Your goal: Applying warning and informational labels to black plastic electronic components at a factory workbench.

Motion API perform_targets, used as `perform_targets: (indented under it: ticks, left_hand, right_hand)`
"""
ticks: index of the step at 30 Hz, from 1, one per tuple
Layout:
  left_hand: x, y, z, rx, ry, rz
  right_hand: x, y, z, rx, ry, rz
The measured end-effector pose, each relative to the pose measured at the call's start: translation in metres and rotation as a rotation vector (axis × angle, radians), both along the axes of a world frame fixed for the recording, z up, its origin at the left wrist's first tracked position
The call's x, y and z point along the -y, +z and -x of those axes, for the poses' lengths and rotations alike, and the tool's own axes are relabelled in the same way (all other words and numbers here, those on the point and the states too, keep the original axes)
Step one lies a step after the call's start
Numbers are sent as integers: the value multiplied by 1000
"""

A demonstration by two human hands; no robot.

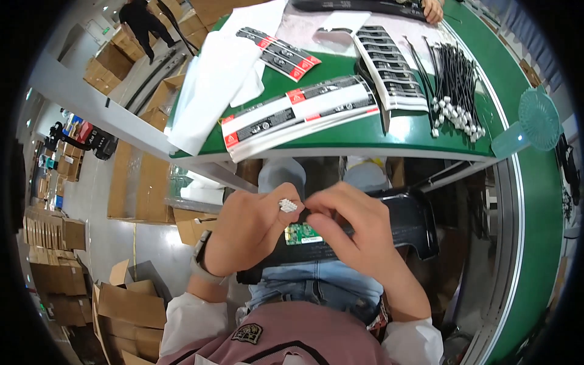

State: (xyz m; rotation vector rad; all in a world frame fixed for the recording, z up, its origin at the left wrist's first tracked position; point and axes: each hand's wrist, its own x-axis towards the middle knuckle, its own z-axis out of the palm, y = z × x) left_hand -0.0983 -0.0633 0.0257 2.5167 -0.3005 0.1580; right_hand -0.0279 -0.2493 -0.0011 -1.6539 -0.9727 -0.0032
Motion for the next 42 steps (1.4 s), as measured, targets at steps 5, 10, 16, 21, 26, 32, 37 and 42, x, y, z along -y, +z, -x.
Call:
perform_targets:
  ticks: [5,10,16,21,26,32,37,42]
  left_hand:
    - [-9,2,11,4,77,-86]
    - [-22,2,33,175,81,1125]
    - [-38,-6,35,234,261,1587]
    - [-43,-29,25,276,287,1590]
    - [-57,-58,47,59,414,350]
    - [-19,-58,64,532,95,-202]
    - [-16,-76,68,336,-205,-289]
    - [-21,-96,71,188,-131,-224]
  right_hand:
    - [-13,0,3,6,80,48]
    - [-16,-82,14,-393,274,220]
    - [-8,-109,46,-1244,530,144]
    - [-10,-117,46,-1343,387,22]
    - [0,-112,32,-1124,170,-245]
    - [3,-91,35,-569,322,-89]
    - [1,-81,51,-576,280,22]
    - [-7,-109,68,-891,318,-76]
